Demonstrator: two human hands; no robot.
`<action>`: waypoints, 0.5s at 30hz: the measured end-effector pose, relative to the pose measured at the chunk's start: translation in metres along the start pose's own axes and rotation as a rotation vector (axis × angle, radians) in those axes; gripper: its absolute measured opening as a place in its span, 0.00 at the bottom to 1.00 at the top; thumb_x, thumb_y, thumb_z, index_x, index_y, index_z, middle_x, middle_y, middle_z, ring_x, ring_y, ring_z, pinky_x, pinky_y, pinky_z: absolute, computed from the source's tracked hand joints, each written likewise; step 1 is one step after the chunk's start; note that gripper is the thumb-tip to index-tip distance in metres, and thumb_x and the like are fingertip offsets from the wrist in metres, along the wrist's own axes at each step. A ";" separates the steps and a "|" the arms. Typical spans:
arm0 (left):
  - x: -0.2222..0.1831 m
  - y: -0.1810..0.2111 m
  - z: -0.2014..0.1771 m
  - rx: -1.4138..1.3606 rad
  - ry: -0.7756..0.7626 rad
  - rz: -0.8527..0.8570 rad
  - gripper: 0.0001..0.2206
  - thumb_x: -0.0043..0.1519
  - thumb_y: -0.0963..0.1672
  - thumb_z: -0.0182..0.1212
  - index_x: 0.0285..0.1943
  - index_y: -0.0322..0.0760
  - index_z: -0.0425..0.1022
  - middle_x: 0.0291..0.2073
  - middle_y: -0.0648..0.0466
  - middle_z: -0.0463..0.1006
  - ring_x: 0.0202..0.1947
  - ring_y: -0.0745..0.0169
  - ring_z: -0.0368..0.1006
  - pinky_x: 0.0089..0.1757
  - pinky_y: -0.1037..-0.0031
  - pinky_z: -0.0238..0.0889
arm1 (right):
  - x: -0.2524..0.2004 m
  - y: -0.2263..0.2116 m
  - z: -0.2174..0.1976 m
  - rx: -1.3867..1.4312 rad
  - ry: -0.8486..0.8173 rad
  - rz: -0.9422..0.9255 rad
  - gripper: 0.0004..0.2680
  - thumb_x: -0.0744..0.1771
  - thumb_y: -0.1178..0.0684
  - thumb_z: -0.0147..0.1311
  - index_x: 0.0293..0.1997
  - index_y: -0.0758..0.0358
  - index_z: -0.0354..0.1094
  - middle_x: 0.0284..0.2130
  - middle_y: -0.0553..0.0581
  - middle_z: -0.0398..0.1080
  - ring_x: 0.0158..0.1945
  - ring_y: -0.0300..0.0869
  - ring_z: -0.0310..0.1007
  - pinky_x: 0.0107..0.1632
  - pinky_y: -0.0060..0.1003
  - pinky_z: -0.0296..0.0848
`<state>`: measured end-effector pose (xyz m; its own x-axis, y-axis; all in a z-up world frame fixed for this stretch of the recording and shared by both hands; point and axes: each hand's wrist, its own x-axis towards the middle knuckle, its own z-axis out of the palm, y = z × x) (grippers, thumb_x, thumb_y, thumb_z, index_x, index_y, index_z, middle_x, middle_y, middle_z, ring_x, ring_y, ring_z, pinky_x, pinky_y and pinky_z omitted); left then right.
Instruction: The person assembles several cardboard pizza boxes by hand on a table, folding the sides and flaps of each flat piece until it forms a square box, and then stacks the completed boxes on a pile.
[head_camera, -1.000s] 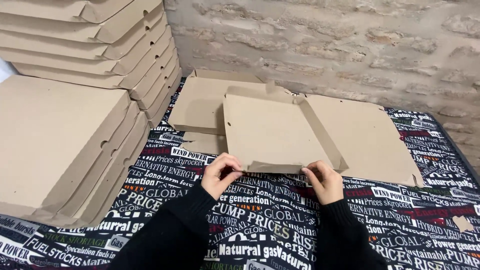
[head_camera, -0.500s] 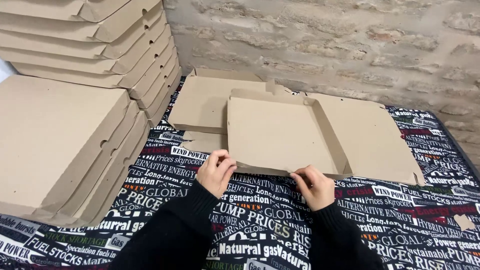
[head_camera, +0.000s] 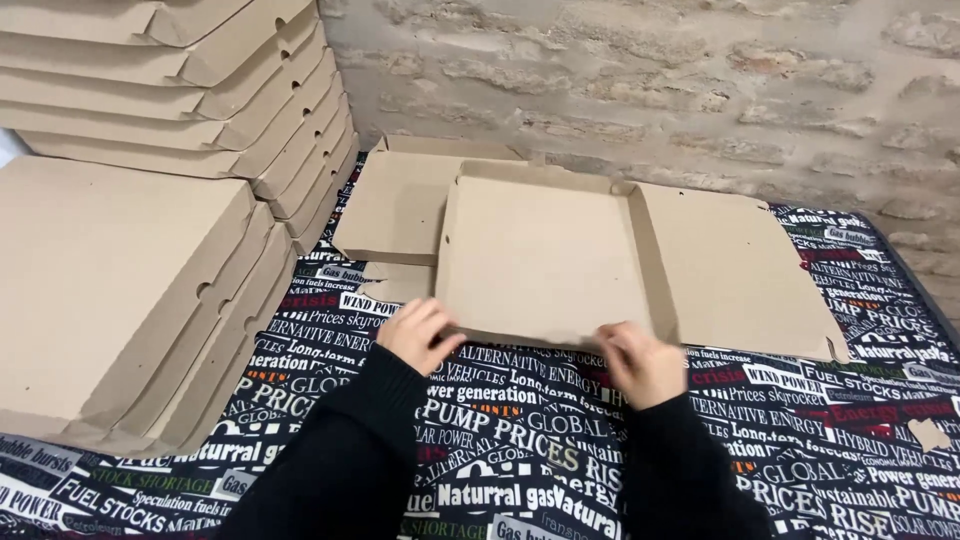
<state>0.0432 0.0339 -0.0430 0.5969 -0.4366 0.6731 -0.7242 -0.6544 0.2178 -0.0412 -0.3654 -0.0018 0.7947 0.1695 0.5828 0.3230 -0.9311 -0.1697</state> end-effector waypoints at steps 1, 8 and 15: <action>0.000 -0.008 0.000 0.027 0.007 -0.050 0.09 0.60 0.52 0.73 0.44 0.54 0.80 0.40 0.63 0.76 0.45 0.52 0.78 0.46 0.63 0.74 | -0.003 0.025 -0.002 -0.069 -0.038 0.104 0.12 0.66 0.53 0.59 0.54 0.39 0.74 0.44 0.43 0.80 0.44 0.50 0.83 0.49 0.48 0.80; 0.006 -0.011 -0.034 0.043 0.002 -0.360 0.21 0.59 0.47 0.74 0.62 0.53 0.76 0.63 0.58 0.69 0.60 0.43 0.73 0.56 0.55 0.72 | 0.018 0.013 -0.064 -0.079 -0.337 0.221 0.30 0.67 0.67 0.46 0.75 0.31 0.57 0.77 0.38 0.56 0.61 0.63 0.77 0.63 0.60 0.78; 0.012 0.030 -0.027 -0.066 -0.053 -0.227 0.20 0.59 0.49 0.73 0.61 0.58 0.76 0.62 0.66 0.74 0.50 0.52 0.82 0.47 0.59 0.78 | 0.006 0.038 -0.007 -0.015 -0.415 0.139 0.08 0.69 0.46 0.53 0.52 0.36 0.72 0.54 0.36 0.76 0.53 0.52 0.83 0.57 0.51 0.80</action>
<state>0.0194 0.0259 -0.0094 0.7628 -0.3162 0.5641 -0.5895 -0.6985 0.4057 -0.0276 -0.4019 0.0008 0.9703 0.1548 0.1858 0.1932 -0.9582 -0.2108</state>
